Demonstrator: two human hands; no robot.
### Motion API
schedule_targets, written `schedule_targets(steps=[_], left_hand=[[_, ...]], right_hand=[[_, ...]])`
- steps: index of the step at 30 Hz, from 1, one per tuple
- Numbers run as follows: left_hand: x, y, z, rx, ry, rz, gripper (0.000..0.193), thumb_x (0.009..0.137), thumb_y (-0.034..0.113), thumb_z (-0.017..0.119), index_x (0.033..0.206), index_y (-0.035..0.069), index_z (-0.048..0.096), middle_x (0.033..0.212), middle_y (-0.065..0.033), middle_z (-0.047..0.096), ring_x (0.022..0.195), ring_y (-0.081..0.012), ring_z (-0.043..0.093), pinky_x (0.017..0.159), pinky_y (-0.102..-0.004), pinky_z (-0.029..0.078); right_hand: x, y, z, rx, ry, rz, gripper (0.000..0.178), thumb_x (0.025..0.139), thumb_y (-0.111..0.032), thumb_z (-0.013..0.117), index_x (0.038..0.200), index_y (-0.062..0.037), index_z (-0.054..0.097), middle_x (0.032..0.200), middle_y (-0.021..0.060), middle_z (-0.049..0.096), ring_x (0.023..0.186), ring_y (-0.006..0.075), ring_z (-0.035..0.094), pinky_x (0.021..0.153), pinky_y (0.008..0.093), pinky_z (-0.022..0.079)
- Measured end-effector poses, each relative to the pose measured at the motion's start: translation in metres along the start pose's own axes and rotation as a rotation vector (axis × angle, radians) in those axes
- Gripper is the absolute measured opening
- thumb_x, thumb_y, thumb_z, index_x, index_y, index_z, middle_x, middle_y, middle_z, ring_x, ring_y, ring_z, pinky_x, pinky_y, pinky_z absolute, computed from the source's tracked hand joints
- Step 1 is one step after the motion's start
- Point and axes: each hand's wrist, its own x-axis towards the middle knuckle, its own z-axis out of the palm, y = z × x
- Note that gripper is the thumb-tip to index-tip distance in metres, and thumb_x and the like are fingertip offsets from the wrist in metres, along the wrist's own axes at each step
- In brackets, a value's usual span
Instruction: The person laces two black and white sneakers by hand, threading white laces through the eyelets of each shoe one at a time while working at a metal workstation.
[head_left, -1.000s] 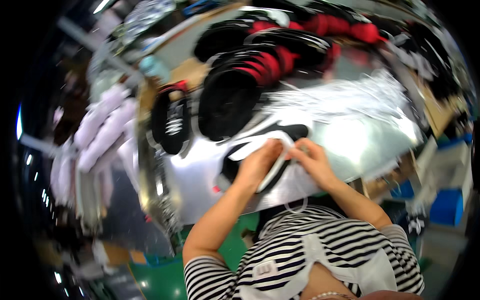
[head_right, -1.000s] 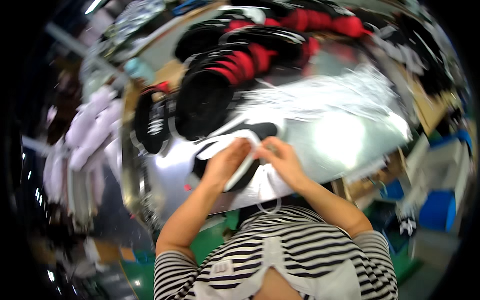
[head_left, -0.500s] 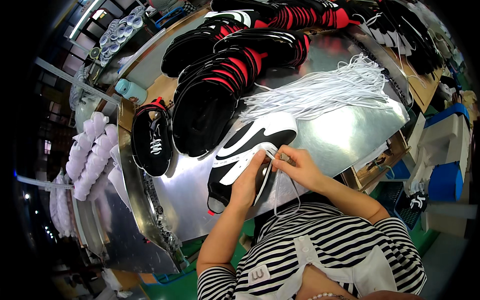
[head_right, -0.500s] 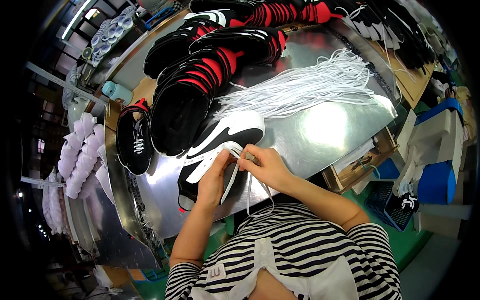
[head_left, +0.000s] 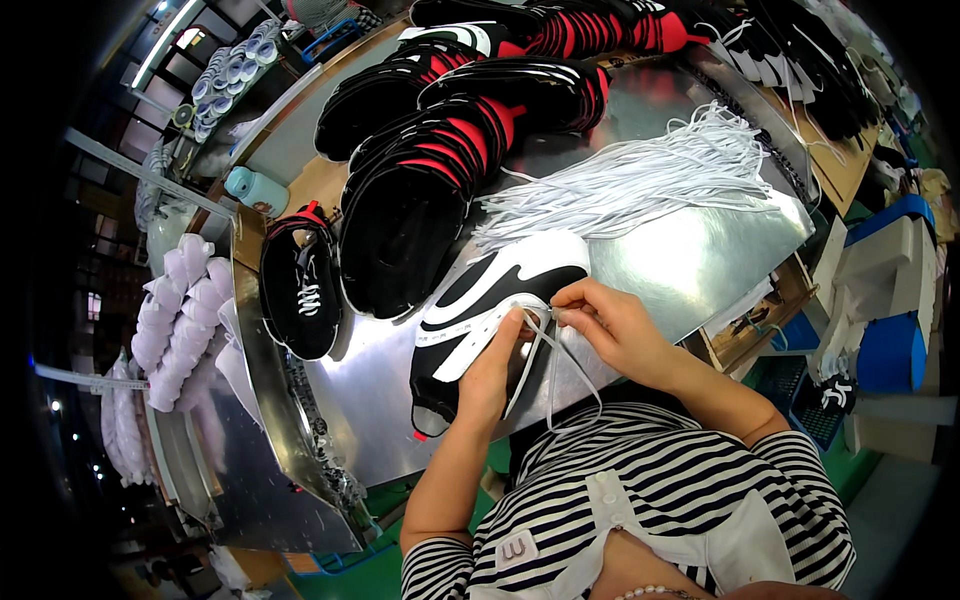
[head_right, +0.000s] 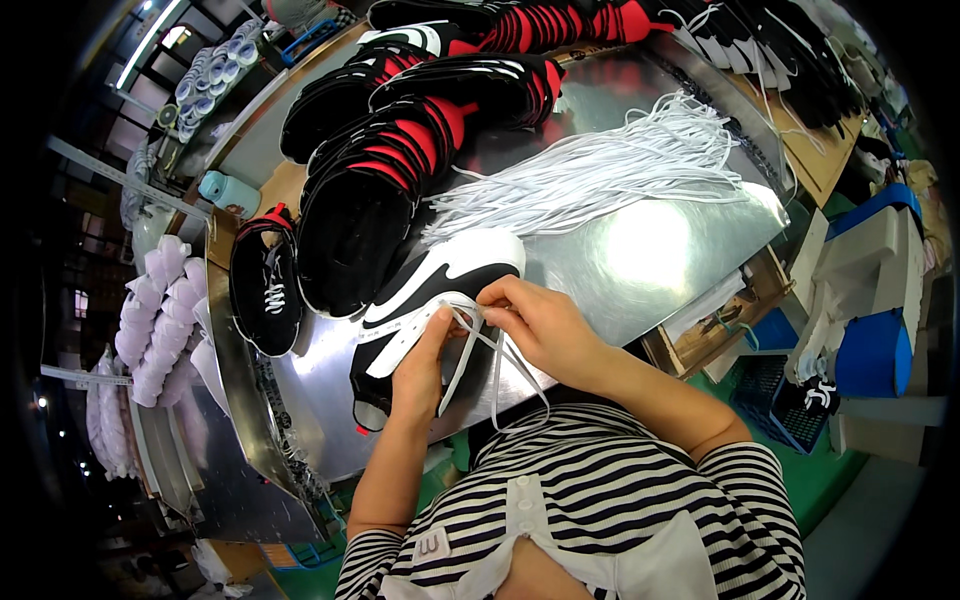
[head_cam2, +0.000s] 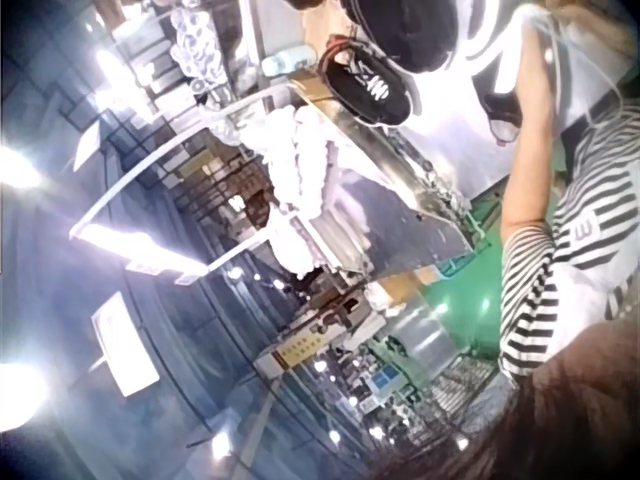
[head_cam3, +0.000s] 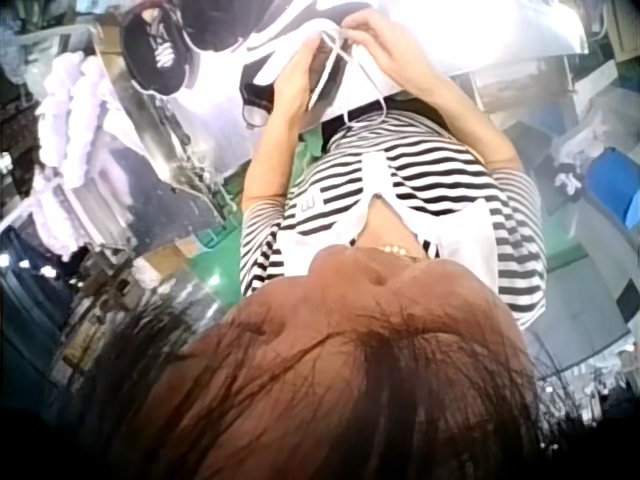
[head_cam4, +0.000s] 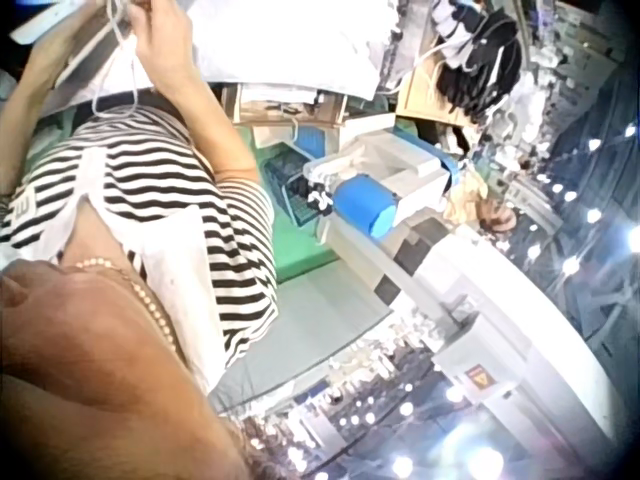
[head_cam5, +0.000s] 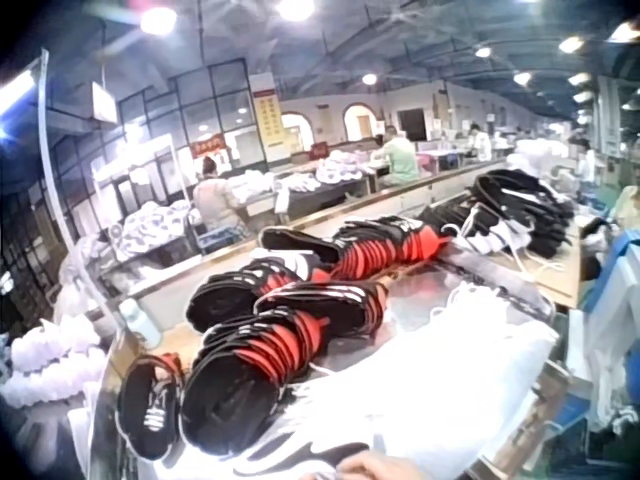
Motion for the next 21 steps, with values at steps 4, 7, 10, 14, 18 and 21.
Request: schedule_targets(steps=[4, 7, 10, 14, 18, 21], left_hand=[[-0.009, 0.008, 0.008, 0.048, -0.009, 0.041, 0.024, 0.098, 0.023, 0.059, 0.098, 0.002, 0.07, 0.092, -0.0036, 0.068, 0.086, -0.0121, 0.06, 0.082, -0.0259, 0.046], [-0.006, -0.004, -0.005, 0.092, -0.032, 0.094, 0.024, 0.099, 0.021, 0.057, 0.103, 0.0, 0.069, 0.096, -0.0046, 0.068, 0.09, -0.0123, 0.061, 0.085, -0.0264, 0.046], [-0.008, 0.001, 0.007, 0.348, 0.004, 0.309, 0.025, 0.099, 0.018, 0.056, 0.11, -0.002, 0.068, 0.102, -0.0065, 0.068, 0.095, -0.0139, 0.061, 0.091, -0.0279, 0.046], [0.007, -0.019, 0.002, 0.977, -0.152, 0.723, 0.03, 0.098, 0.013, 0.057, 0.123, -0.003, 0.062, 0.12, -0.0123, 0.065, 0.11, -0.0214, 0.061, 0.095, -0.0303, 0.047], [-0.008, -0.012, -0.006, 0.994, -0.11, 0.867, 0.03, 0.1, 0.013, 0.053, 0.124, -0.004, 0.06, 0.121, -0.0118, 0.064, 0.112, -0.0199, 0.059, 0.097, -0.0301, 0.046], [-0.014, -0.019, -0.01, 0.815, -0.112, 0.776, 0.031, 0.101, 0.013, 0.05, 0.125, -0.004, 0.059, 0.123, -0.0114, 0.063, 0.114, -0.0189, 0.058, 0.098, -0.03, 0.045]], right_hand=[[0.001, 0.002, 0.004, -0.055, -0.018, -0.014, 0.012, 0.094, -0.011, 0.059, 0.102, -0.002, 0.059, 0.091, 0.0136, 0.067, 0.081, 0.0286, 0.067, 0.07, 0.0342, 0.051], [0.003, 0.002, 0.006, -0.081, -0.041, -0.026, 0.012, 0.094, -0.011, 0.059, 0.101, -0.0017, 0.059, 0.089, 0.0132, 0.068, 0.08, 0.0281, 0.067, 0.069, 0.0344, 0.051], [0.007, 0.005, 0.003, -0.048, -0.101, 0.032, 0.013, 0.094, -0.011, 0.058, 0.102, -0.0008, 0.058, 0.084, 0.0122, 0.068, 0.076, 0.0249, 0.068, 0.067, 0.0325, 0.052], [0.011, 0.028, -0.006, -0.082, -0.172, 0.218, 0.02, 0.095, -0.015, 0.056, 0.11, -0.0022, 0.053, 0.082, 0.0122, 0.069, 0.074, 0.0266, 0.069, 0.067, 0.0358, 0.053], [0.014, 0.014, 0.025, -0.355, -0.168, 0.071, 0.023, 0.089, -0.015, 0.055, 0.106, -0.0012, 0.051, 0.081, 0.0238, 0.064, 0.074, 0.0429, 0.064, 0.067, 0.0497, 0.05], [0.021, 0.008, 0.022, -0.406, -0.255, 0.094, 0.023, 0.093, -0.022, 0.055, 0.105, -0.0032, 0.052, 0.086, 0.0218, 0.065, 0.079, 0.0402, 0.064, 0.071, 0.0477, 0.05]])
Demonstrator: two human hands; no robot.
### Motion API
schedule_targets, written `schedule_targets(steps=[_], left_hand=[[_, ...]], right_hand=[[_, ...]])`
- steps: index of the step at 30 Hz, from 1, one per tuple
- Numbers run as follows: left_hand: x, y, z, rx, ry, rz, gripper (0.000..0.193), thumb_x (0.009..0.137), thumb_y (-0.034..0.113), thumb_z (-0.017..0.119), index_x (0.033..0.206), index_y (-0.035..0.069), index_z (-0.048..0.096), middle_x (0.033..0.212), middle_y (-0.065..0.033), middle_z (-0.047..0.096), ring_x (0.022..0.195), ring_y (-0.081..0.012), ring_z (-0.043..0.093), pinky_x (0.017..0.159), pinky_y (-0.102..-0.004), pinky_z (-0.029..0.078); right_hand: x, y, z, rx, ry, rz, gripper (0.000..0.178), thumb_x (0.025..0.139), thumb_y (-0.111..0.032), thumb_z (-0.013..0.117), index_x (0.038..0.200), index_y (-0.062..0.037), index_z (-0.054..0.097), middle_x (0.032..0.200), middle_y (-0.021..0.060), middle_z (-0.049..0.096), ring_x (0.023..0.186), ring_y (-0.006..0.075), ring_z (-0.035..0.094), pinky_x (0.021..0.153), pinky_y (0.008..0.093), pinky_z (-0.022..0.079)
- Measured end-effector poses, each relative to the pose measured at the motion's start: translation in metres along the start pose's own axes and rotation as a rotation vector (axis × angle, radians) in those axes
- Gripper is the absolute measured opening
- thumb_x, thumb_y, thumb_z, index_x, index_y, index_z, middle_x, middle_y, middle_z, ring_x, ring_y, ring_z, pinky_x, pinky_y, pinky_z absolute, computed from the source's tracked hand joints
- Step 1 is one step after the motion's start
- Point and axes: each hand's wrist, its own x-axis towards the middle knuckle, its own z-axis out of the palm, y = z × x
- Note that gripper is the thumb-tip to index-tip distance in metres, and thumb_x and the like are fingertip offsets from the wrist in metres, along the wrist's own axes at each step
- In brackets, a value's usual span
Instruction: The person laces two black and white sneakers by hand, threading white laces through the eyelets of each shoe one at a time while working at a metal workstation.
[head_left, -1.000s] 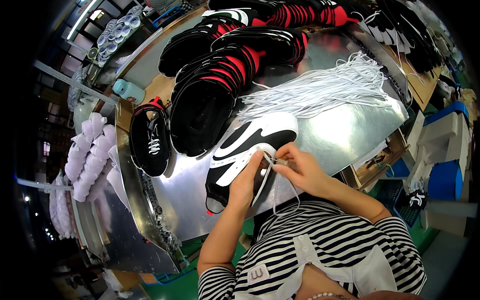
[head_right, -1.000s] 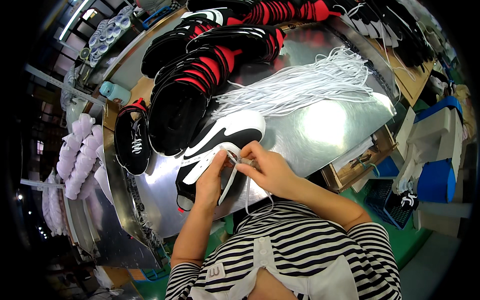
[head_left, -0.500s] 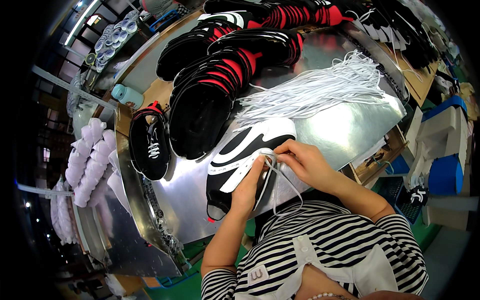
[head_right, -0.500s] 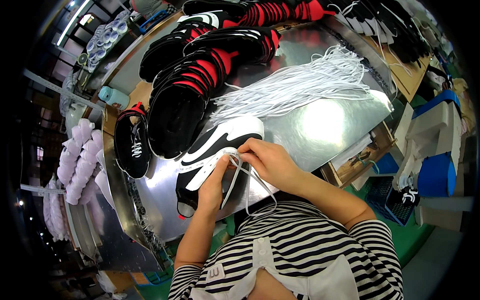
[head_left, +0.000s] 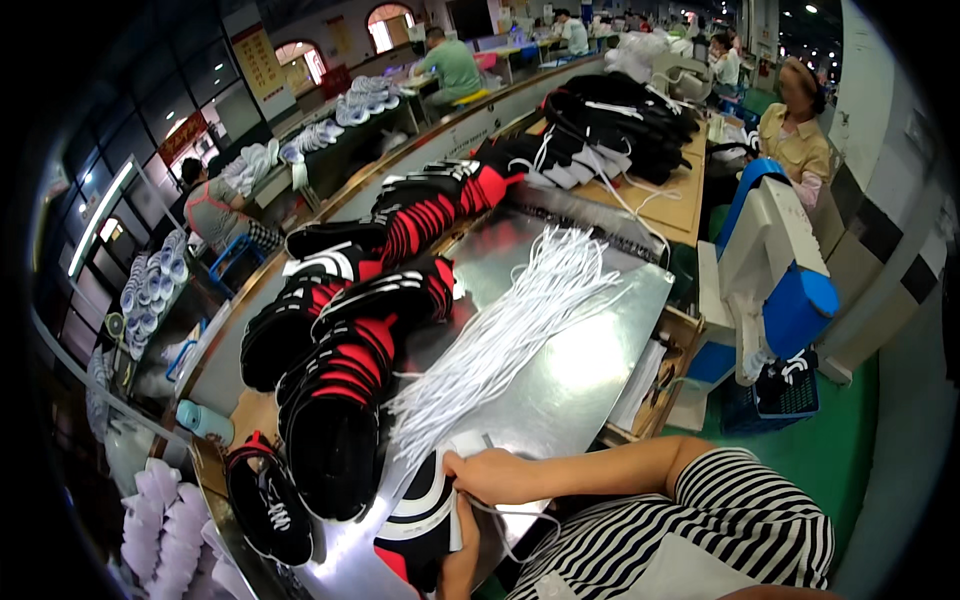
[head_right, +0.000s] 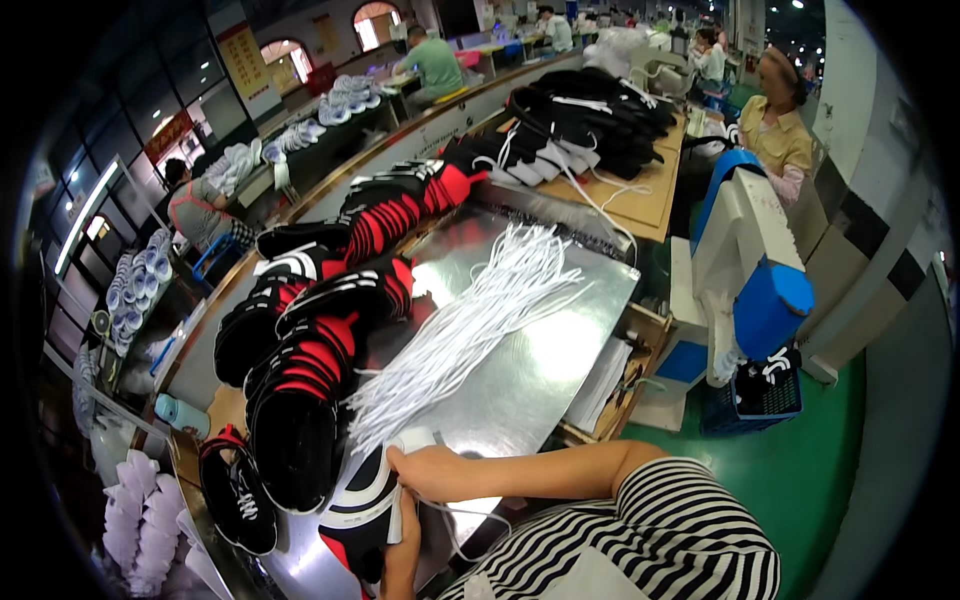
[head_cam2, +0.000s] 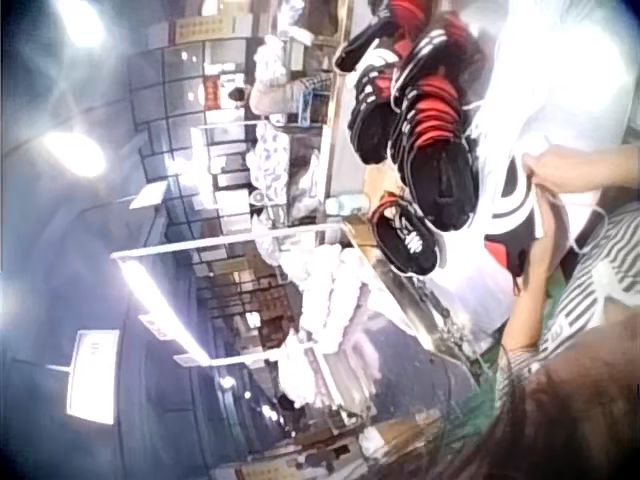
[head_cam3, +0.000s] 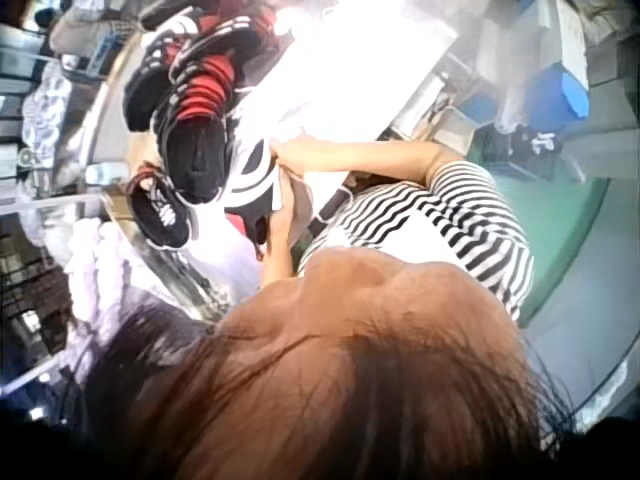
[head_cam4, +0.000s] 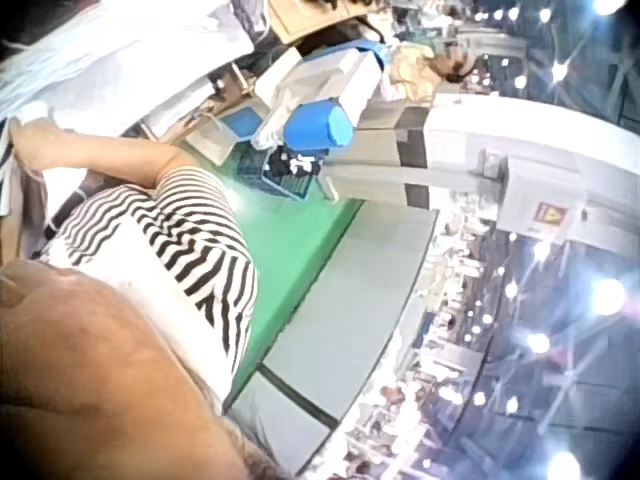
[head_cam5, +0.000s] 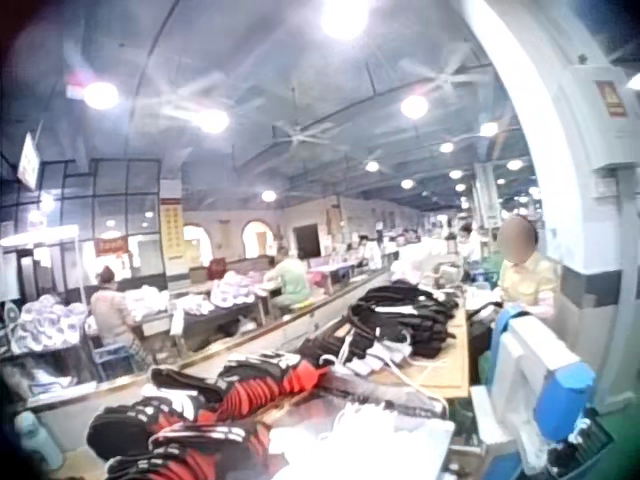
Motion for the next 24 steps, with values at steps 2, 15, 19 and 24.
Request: schedule_targets(steps=[2, 15, 19, 24], left_hand=[[-0.006, 0.002, 0.001, -0.474, -0.045, -0.509, 0.032, 0.102, 0.014, 0.049, 0.125, -0.005, 0.059, 0.122, -0.0116, 0.063, 0.112, -0.0189, 0.058, 0.098, -0.0304, 0.044], [0.017, -0.049, -0.019, 0.231, -0.077, -0.12, 0.021, 0.09, 0.009, 0.065, 0.108, -0.002, 0.067, 0.105, -0.0126, 0.071, 0.099, -0.0227, 0.067, 0.09, -0.0346, 0.05], [0.027, -0.017, -0.039, -0.547, -0.311, -0.788, 0.035, 0.097, 0.021, 0.059, 0.122, -0.004, 0.058, 0.108, -0.0111, 0.068, 0.101, -0.0214, 0.064, 0.093, -0.0332, 0.048], [0.017, 0.002, -0.044, 0.289, -0.286, -0.305, 0.026, 0.083, 0.014, 0.069, 0.107, 0.005, 0.063, 0.084, -0.0168, 0.068, 0.074, -0.036, 0.065, 0.065, -0.0433, 0.05]], right_hand=[[-0.002, -0.007, -0.016, -0.02, -0.131, -0.027, 0.025, 0.095, -0.026, 0.055, 0.106, -0.0039, 0.054, 0.089, 0.0201, 0.066, 0.083, 0.039, 0.064, 0.073, 0.0465, 0.049], [0.007, 0.041, -0.024, 0.789, 0.276, 0.209, 0.049, 0.073, -0.017, 0.084, 0.111, -0.0009, 0.059, 0.1, 0.0081, 0.066, 0.093, 0.0147, 0.062, 0.084, 0.0281, 0.05], [0.022, 0.045, -0.016, 0.798, 0.368, 0.267, 0.035, 0.079, -0.012, 0.079, 0.107, -0.0077, 0.058, 0.089, -0.0001, 0.059, 0.081, 0.0077, 0.054, 0.07, 0.0215, 0.044], [0.014, 0.057, -0.014, 0.916, 0.435, 0.254, 0.026, 0.085, -0.019, 0.074, 0.102, -0.0084, 0.059, 0.085, -0.0044, 0.057, 0.073, 0.004, 0.049, 0.064, 0.0186, 0.038]])
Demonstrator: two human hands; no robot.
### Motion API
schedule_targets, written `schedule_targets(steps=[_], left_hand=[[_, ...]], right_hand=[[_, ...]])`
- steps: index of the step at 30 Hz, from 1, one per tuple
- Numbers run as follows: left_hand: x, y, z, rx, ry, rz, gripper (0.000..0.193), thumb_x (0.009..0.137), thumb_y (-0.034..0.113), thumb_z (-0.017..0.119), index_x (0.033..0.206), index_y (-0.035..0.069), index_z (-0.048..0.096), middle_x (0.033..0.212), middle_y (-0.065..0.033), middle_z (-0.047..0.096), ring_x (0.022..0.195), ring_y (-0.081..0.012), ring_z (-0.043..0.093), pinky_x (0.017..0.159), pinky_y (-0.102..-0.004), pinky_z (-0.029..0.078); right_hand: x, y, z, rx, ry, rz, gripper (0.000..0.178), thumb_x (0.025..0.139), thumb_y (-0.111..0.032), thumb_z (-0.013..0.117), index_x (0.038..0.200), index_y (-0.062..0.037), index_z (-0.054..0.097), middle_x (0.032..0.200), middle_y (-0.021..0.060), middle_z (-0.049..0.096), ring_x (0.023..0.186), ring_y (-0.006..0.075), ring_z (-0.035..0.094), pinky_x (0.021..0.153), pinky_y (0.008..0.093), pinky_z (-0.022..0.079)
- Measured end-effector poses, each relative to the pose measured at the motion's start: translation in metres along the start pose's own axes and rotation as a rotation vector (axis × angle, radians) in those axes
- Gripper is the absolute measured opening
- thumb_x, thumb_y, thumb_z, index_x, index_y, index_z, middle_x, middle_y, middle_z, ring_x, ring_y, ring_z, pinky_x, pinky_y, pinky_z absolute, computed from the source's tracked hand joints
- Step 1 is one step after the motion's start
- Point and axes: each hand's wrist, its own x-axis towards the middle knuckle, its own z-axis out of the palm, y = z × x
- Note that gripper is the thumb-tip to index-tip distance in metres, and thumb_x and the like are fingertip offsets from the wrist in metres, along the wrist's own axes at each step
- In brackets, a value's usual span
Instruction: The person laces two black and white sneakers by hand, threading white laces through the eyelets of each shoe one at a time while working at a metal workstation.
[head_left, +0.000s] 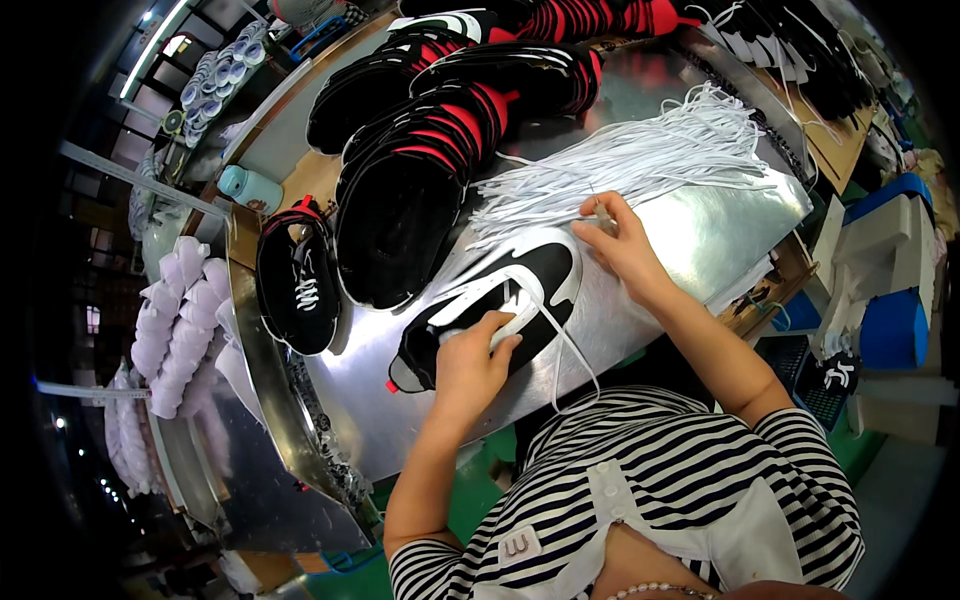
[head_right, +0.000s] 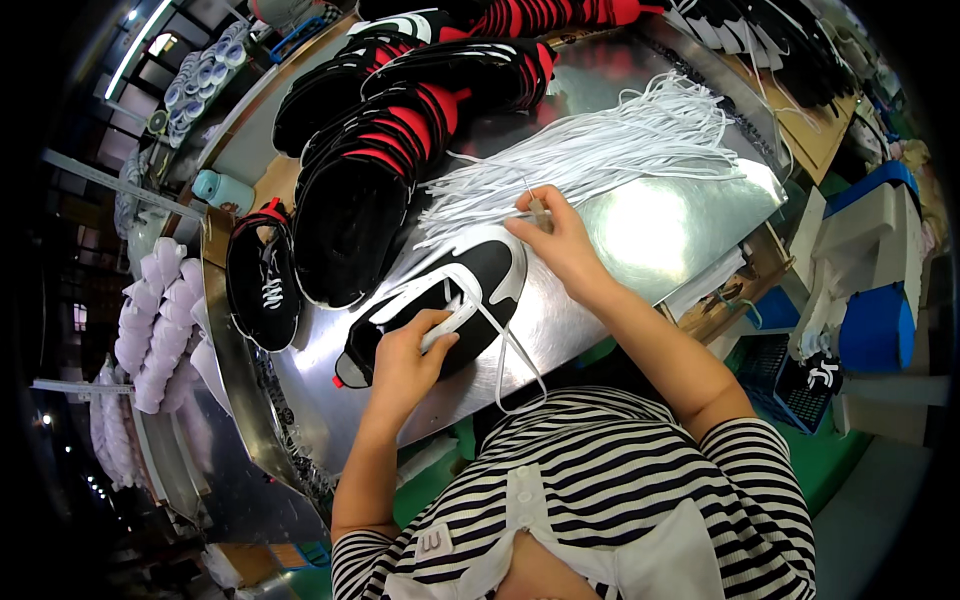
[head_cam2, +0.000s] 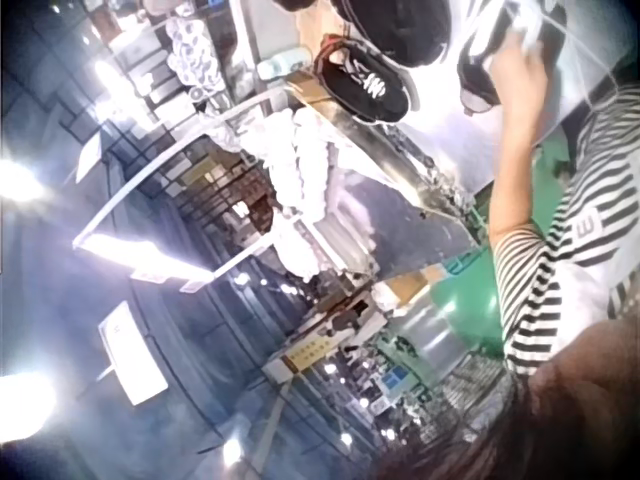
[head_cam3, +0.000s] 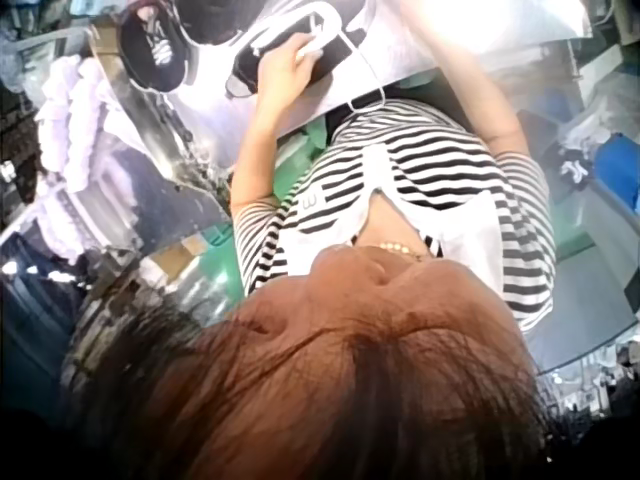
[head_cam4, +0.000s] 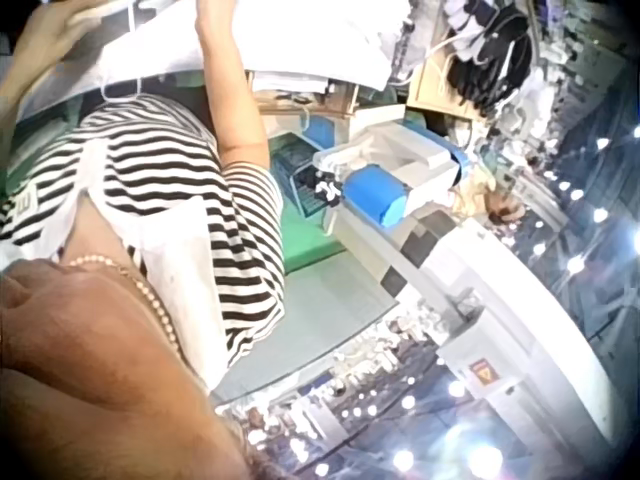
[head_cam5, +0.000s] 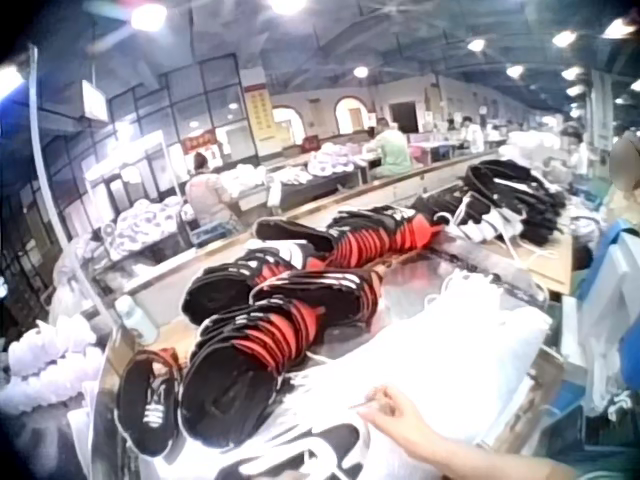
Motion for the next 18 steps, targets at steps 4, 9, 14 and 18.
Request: schedule_targets(steps=[4, 9, 14, 18], left_hand=[[0.001, 0.011, 0.007, 0.074, 0.198, 0.154, 0.021, 0.085, 0.013, 0.068, 0.105, 0.006, 0.067, 0.08, -0.016, 0.068, 0.068, -0.0341, 0.065, 0.061, -0.0387, 0.05], [0.003, 0.032, 0.004, 0.125, 0.28, 0.214, 0.022, 0.084, 0.011, 0.07, 0.104, 0.004, 0.067, 0.08, -0.0173, 0.067, 0.065, -0.0324, 0.064, 0.06, -0.0378, 0.049], [0.01, 0.03, -0.029, 0.056, 0.457, 0.234, 0.021, 0.086, 0.008, 0.07, 0.106, 0.002, 0.068, 0.082, -0.008, 0.07, 0.064, -0.0164, 0.061, 0.058, -0.0294, 0.046], [0.01, 0.047, -0.085, -0.16, 0.541, 0.098, 0.019, 0.087, 0.005, 0.07, 0.106, -0.001, 0.068, 0.08, -0.0005, 0.065, 0.07, -0.0053, 0.053, 0.061, -0.0223, 0.044]], right_hand=[[-0.033, 0.008, 0.009, -0.283, -0.193, -0.022, 0.02, 0.086, -0.022, 0.073, 0.089, -0.0051, 0.064, 0.071, -0.0049, 0.055, 0.062, 0.0026, 0.046, 0.054, 0.0211, 0.035], [-0.044, 0.012, 0.02, -0.382, -0.367, 0.073, 0.025, 0.087, -0.027, 0.072, 0.085, -0.0026, 0.067, 0.064, -0.0027, 0.052, 0.059, 0.0043, 0.041, 0.052, 0.0246, 0.034], [-0.077, 0.033, -0.026, -0.544, -0.788, -0.118, 0.032, 0.089, -0.034, 0.069, 0.081, -0.0027, 0.063, 0.063, 0.0097, 0.049, 0.057, 0.0157, 0.045, 0.056, 0.0327, 0.04], [-0.138, 0.026, -0.104, -0.838, -0.721, 0.012, 0.026, 0.086, -0.03, 0.072, 0.089, -0.005, 0.069, 0.071, 0.0102, 0.06, 0.063, 0.0254, 0.058, 0.058, 0.037, 0.044]])
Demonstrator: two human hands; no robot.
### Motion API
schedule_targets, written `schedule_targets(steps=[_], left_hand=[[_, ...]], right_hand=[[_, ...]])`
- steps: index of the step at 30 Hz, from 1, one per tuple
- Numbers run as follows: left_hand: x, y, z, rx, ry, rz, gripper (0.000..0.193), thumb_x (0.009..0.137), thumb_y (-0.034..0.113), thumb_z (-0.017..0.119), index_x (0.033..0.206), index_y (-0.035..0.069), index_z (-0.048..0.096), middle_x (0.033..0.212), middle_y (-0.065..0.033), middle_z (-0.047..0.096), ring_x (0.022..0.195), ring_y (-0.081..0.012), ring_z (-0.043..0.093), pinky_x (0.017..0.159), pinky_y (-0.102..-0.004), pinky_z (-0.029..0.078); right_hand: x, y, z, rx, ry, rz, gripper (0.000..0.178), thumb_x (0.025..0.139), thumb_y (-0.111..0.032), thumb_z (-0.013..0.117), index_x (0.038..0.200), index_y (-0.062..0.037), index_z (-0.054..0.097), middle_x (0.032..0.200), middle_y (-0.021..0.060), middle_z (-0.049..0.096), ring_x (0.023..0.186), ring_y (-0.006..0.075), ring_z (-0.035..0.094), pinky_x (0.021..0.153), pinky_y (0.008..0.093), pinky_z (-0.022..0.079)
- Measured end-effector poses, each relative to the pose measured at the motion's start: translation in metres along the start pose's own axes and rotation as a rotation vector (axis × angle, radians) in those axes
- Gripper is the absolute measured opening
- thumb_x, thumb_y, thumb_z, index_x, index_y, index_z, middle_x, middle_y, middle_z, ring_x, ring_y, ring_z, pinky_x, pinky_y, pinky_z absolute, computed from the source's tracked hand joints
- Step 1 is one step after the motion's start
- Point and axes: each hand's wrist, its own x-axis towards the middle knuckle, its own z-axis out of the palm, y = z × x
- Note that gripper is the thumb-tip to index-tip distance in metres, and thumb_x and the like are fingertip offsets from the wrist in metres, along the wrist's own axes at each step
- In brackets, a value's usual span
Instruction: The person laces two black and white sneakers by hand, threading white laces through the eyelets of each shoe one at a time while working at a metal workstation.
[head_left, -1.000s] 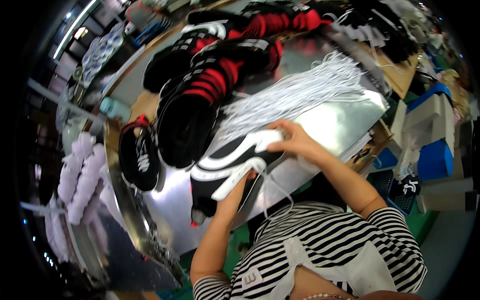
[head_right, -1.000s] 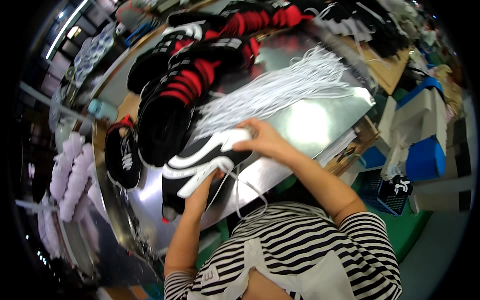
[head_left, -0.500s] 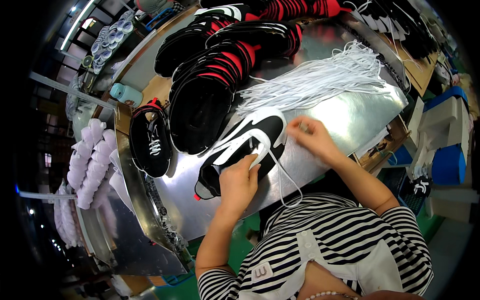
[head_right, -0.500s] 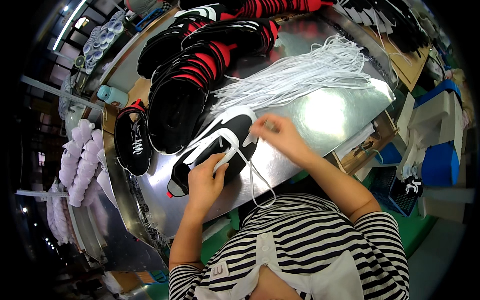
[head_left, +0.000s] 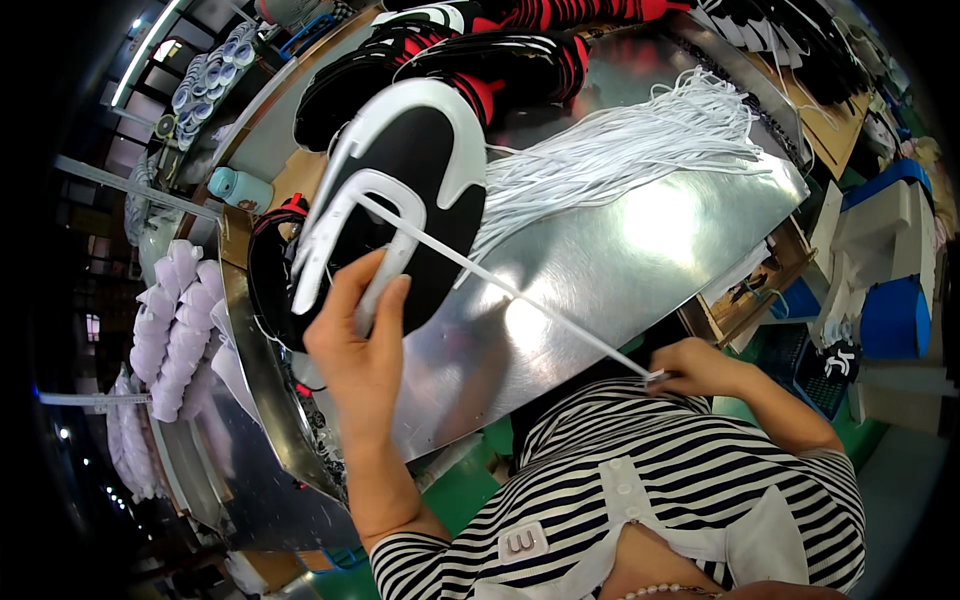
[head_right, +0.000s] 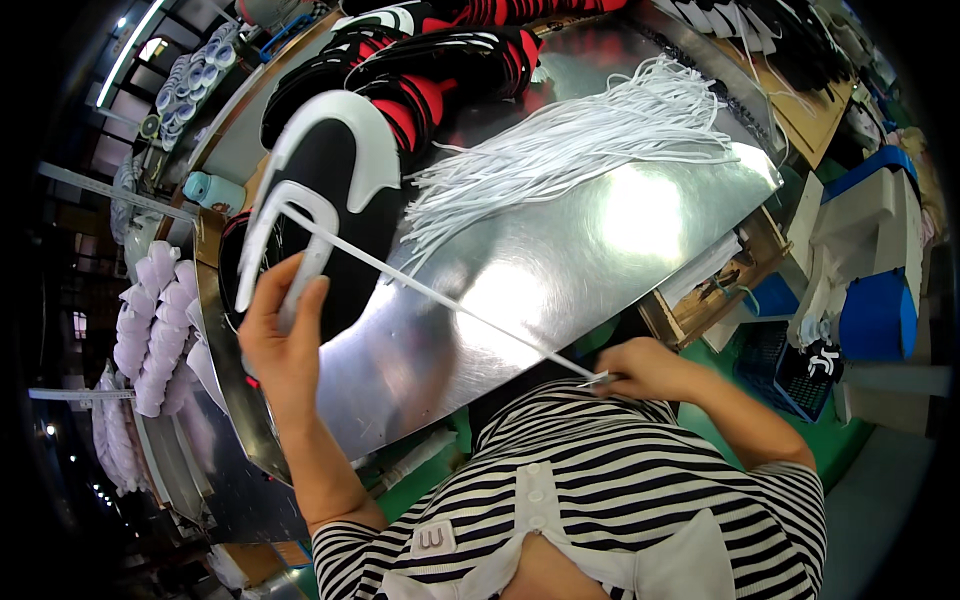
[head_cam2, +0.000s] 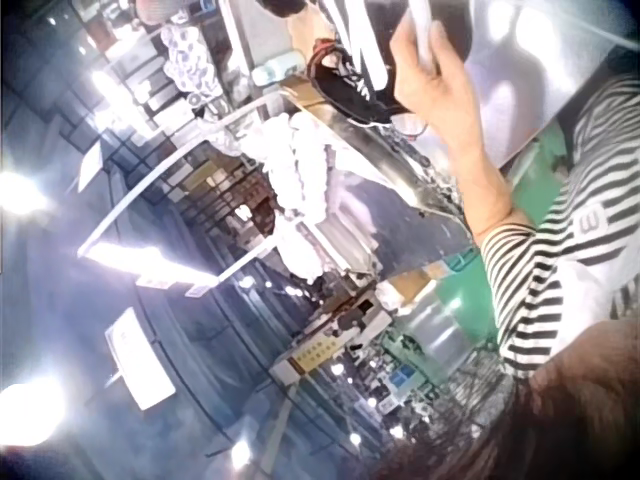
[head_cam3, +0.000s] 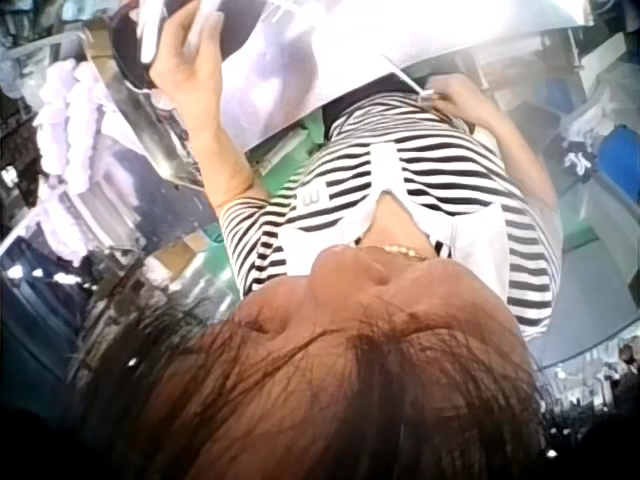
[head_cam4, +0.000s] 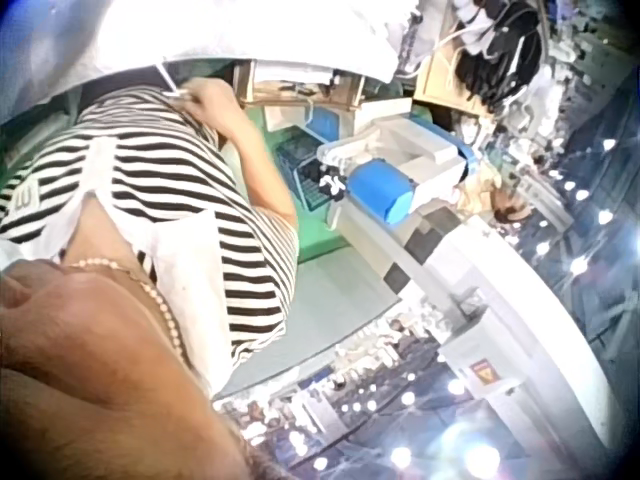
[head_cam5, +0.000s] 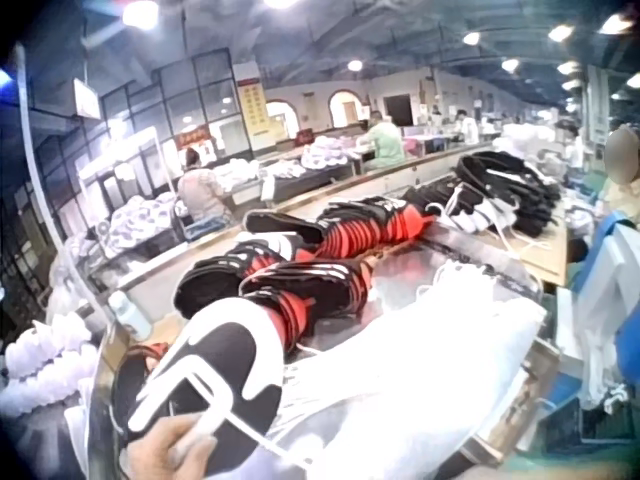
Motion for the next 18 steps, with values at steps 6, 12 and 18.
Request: schedule_targets(steps=[6, 12, 18], left_hand=[[-0.031, -0.025, 0.061, 0.095, -0.446, -0.009, 0.02, 0.085, 0.019, 0.07, 0.102, 0.009, 0.068, 0.078, -0.0185, 0.066, 0.069, -0.0342, 0.066, 0.062, -0.0364, 0.051], [-0.046, -0.037, 0.088, 0.228, -0.669, 0.006, 0.02, 0.086, 0.021, 0.067, 0.102, 0.01, 0.066, 0.081, -0.0141, 0.068, 0.076, -0.0348, 0.065, 0.068, -0.0427, 0.05], [-0.038, -0.023, 0.081, 0.249, -0.737, 0.011, 0.028, 0.091, 0.02, 0.064, 0.112, 0.002, 0.067, 0.102, -0.0166, 0.069, 0.089, -0.034, 0.067, 0.079, -0.0379, 0.051]], right_hand=[[-0.003, -0.025, -0.018, 0.421, 0.181, 0.133, 0.021, 0.086, -0.023, 0.075, 0.084, -0.0019, 0.071, 0.066, -0.0023, 0.059, 0.064, 0.0047, 0.051, 0.058, 0.0242, 0.04], [0.086, -0.062, -0.044, 0.691, 0.252, -0.056, 0.023, 0.092, -0.023, 0.065, 0.105, -0.0041, 0.069, 0.071, -0.0044, 0.053, 0.058, 0.0033, 0.039, 0.051, 0.023, 0.033], [0.133, -0.062, -0.048, 0.62, 0.412, -0.082, 0.019, 0.09, -0.017, 0.068, 0.101, -0.0004, 0.07, 0.082, -0.0011, 0.067, 0.068, 0.0028, 0.051, 0.061, 0.0206, 0.041]])
